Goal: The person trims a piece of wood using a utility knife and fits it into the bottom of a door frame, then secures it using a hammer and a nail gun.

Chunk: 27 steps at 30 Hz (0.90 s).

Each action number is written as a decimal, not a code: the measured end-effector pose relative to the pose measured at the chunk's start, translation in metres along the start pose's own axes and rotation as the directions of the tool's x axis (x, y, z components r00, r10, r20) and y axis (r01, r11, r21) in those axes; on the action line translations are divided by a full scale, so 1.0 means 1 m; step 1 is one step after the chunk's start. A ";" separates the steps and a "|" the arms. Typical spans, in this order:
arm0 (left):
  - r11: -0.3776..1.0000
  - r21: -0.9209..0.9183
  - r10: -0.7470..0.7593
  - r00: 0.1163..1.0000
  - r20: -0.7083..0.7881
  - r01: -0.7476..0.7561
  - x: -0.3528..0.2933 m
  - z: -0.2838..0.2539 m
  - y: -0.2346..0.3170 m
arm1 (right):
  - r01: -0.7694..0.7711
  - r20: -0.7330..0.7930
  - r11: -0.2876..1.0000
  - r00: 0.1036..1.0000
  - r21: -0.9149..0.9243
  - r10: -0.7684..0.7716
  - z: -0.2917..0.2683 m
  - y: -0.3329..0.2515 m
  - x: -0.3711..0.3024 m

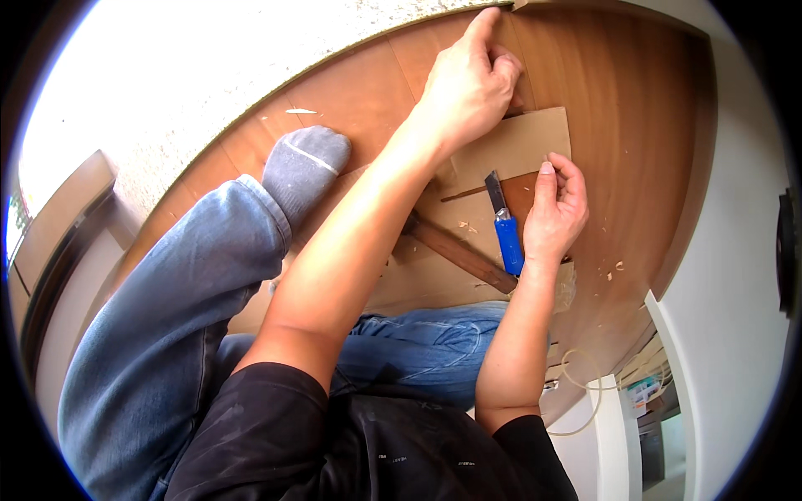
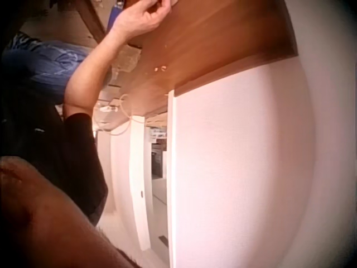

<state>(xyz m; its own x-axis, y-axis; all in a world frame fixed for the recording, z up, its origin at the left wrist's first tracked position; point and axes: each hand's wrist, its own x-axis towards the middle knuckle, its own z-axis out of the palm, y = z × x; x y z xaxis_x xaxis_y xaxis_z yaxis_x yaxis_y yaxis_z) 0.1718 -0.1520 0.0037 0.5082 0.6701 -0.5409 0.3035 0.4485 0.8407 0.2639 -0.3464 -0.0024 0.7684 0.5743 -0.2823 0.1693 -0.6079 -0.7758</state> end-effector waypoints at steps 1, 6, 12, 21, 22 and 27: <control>1.000 -0.004 0.000 1.000 -0.004 0.000 -0.002 -0.001 0.005 | -0.023 0.007 1.000 1.000 0.011 0.023 0.000 0.000 0.000; 0.983 0.116 0.149 0.985 -0.090 -0.139 0.012 0.015 -0.026 | 0.018 -0.013 1.000 1.000 0.021 -0.018 0.003 0.007 0.002; 0.882 -0.469 -0.014 0.998 0.063 0.042 0.008 0.030 -0.015 | 0.003 -0.027 1.000 1.000 -0.020 -0.004 0.005 0.002 0.002; -0.058 -0.986 0.048 0.987 0.153 0.156 0.029 0.038 -0.010 | 0.036 -0.092 0.995 0.995 -0.098 -0.045 0.015 -0.002 0.001; -0.057 -0.986 0.048 0.987 0.151 0.154 0.031 0.040 -0.012 | 0.069 -0.103 0.989 0.991 -0.130 -0.082 0.014 -0.001 0.001; -0.035 -0.990 0.139 0.981 0.133 0.139 0.037 0.040 -0.023 | 0.061 -0.099 0.993 0.993 -0.103 -0.071 0.013 0.002 0.000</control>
<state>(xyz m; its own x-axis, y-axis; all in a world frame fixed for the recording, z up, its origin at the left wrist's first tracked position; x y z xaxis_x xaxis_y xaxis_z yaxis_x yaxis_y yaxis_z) 0.2155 -0.1613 -0.0347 0.6478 0.6414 -0.4111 -0.7378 0.6627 -0.1286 0.2568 -0.3406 -0.0116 0.8116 0.5592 -0.1693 0.2783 -0.6247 -0.7296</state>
